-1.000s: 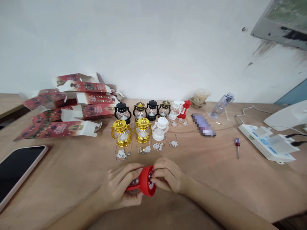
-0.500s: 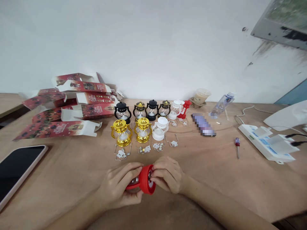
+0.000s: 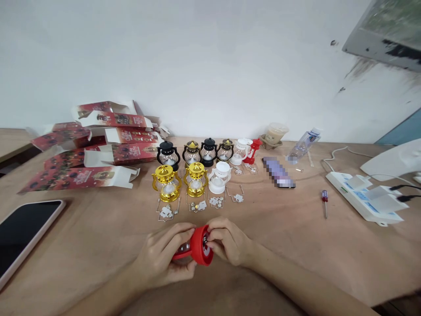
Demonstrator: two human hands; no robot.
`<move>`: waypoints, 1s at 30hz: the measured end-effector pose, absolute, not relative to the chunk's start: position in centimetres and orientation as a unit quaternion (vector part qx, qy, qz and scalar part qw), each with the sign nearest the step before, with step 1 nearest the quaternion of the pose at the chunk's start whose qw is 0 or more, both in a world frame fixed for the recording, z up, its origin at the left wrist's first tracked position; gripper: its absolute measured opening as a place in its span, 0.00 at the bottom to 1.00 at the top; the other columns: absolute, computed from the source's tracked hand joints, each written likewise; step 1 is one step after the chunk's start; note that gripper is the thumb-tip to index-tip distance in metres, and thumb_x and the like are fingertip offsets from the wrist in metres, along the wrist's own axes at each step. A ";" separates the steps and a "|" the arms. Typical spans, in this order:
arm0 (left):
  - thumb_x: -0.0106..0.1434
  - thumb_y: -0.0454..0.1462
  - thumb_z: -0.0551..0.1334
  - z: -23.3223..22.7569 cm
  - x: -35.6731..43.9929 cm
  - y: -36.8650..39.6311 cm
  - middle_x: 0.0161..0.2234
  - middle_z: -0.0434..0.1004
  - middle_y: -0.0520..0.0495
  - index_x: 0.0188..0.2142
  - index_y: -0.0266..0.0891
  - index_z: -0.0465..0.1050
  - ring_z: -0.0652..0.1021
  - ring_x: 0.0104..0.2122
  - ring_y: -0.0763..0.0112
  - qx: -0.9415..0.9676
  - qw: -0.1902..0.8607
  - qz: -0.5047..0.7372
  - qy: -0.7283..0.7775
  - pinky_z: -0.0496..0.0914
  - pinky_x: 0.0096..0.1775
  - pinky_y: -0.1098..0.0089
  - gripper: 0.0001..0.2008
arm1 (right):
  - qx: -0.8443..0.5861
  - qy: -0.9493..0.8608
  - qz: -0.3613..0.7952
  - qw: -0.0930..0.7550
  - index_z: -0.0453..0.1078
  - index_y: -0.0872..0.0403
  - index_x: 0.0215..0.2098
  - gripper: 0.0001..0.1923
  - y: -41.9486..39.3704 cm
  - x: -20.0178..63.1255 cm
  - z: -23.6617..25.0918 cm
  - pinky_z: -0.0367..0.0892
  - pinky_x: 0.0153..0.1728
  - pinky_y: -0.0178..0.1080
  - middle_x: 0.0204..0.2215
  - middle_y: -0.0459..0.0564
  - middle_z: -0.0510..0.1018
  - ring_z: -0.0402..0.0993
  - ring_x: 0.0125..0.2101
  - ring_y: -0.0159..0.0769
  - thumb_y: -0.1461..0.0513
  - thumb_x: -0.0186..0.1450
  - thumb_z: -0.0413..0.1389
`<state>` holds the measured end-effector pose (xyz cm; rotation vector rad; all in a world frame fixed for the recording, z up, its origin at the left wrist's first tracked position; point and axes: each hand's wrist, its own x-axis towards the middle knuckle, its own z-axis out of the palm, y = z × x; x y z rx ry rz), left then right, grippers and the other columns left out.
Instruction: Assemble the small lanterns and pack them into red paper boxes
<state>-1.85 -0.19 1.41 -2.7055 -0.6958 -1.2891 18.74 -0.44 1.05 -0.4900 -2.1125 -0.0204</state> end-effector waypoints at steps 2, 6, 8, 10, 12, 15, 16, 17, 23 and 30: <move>0.54 0.35 0.59 1.4 -1.9 -0.2 0.34 0.78 0.39 0.41 0.33 0.66 0.80 0.31 0.67 -0.879 0.031 -0.416 -0.230 0.75 0.31 0.73 0.14 | -0.208 -0.859 0.004 0.468 0.61 0.57 0.39 0.05 -0.5 18.8 1.0 0.71 0.34 0.32 0.32 0.53 0.71 0.68 0.34 0.33 0.65 0.68 0.45; 0.56 0.36 0.58 1.5 -1.7 -0.3 0.33 0.77 0.41 0.40 0.34 0.65 0.80 0.32 0.69 -0.870 0.038 -0.422 -0.250 0.74 0.31 0.75 0.12 | -0.239 -0.819 0.111 0.510 0.62 0.55 0.42 0.05 -1.0 18.6 1.0 0.70 0.38 0.34 0.36 0.53 0.70 0.69 0.37 0.33 0.65 0.66 0.49; 0.58 0.37 0.57 2.0 -1.2 -0.3 0.34 0.77 0.42 0.41 0.35 0.65 0.80 0.32 0.69 -0.868 0.045 -0.409 -0.277 0.74 0.32 0.76 0.11 | -0.280 -0.757 0.210 0.551 0.62 0.54 0.45 0.09 -1.4 18.2 1.1 0.69 0.41 0.36 0.40 0.54 0.69 0.69 0.42 0.34 0.65 0.66 0.50; 0.59 0.37 0.56 3.0 -0.1 -0.2 0.36 0.78 0.43 0.41 0.36 0.64 0.80 0.31 0.69 -0.877 0.073 -0.367 -0.302 0.73 0.29 0.75 0.11 | -0.336 -0.671 0.303 0.587 0.64 0.53 0.46 0.09 -1.7 17.8 1.1 0.67 0.44 0.37 0.44 0.54 0.68 0.68 0.45 0.35 0.63 0.67 0.48; 0.58 0.37 0.55 4.6 1.3 0.0 0.36 0.78 0.45 0.40 0.38 0.64 0.80 0.26 0.68 -0.893 0.101 -0.294 -0.326 0.70 0.24 0.73 0.10 | -0.383 -0.578 0.375 0.615 0.66 0.51 0.43 0.09 -1.6 17.5 1.1 0.67 0.45 0.37 0.43 0.52 0.71 0.69 0.44 0.34 0.60 0.68 0.47; 0.56 0.39 0.56 7.6 3.6 0.7 0.34 0.78 0.48 0.37 0.40 0.65 0.79 0.24 0.63 -0.903 0.058 -0.146 -0.401 0.65 0.20 0.71 0.09 | -0.394 -0.441 0.446 0.672 0.68 0.50 0.40 0.08 -0.9 17.7 0.7 0.67 0.41 0.35 0.37 0.47 0.74 0.71 0.38 0.33 0.56 0.65 0.52; 0.55 0.39 0.56 8.6 4.3 1.1 0.34 0.78 0.48 0.36 0.41 0.65 0.79 0.26 0.61 -0.898 0.024 -0.108 -0.425 0.66 0.22 0.70 0.09 | -0.385 -0.402 0.462 0.690 0.69 0.50 0.39 0.08 -0.5 17.9 0.6 0.67 0.40 0.35 0.36 0.46 0.74 0.71 0.37 0.33 0.56 0.63 0.54; 0.55 0.40 0.56 9.4 4.9 1.5 0.33 0.78 0.48 0.36 0.41 0.65 0.79 0.28 0.60 -0.893 -0.008 -0.082 -0.442 0.66 0.24 0.70 0.09 | -0.375 -0.375 0.472 0.704 0.69 0.50 0.37 0.09 -0.1 18.2 0.6 0.67 0.39 0.35 0.34 0.45 0.75 0.71 0.36 0.33 0.55 0.61 0.57; 0.54 0.43 0.57 12.0 6.5 4.1 0.29 0.75 0.50 0.34 0.42 0.63 0.77 0.29 0.62 -0.884 -0.104 -0.061 -0.453 0.62 0.27 0.71 0.10 | -0.320 -0.305 0.502 0.743 0.73 0.53 0.29 0.09 1.5 19.5 1.3 0.67 0.33 0.33 0.30 0.45 0.77 0.71 0.32 0.32 0.59 0.52 0.64; 0.55 0.45 0.56 14.1 8.8 4.8 0.28 0.75 0.46 0.34 0.39 0.65 0.76 0.28 0.59 -0.896 -0.050 0.010 -0.441 0.60 0.25 0.70 0.13 | -0.292 -0.192 0.585 0.732 0.71 0.54 0.25 0.07 1.9 19.7 2.1 0.68 0.32 0.29 0.26 0.41 0.76 0.71 0.27 0.26 0.66 0.48 0.63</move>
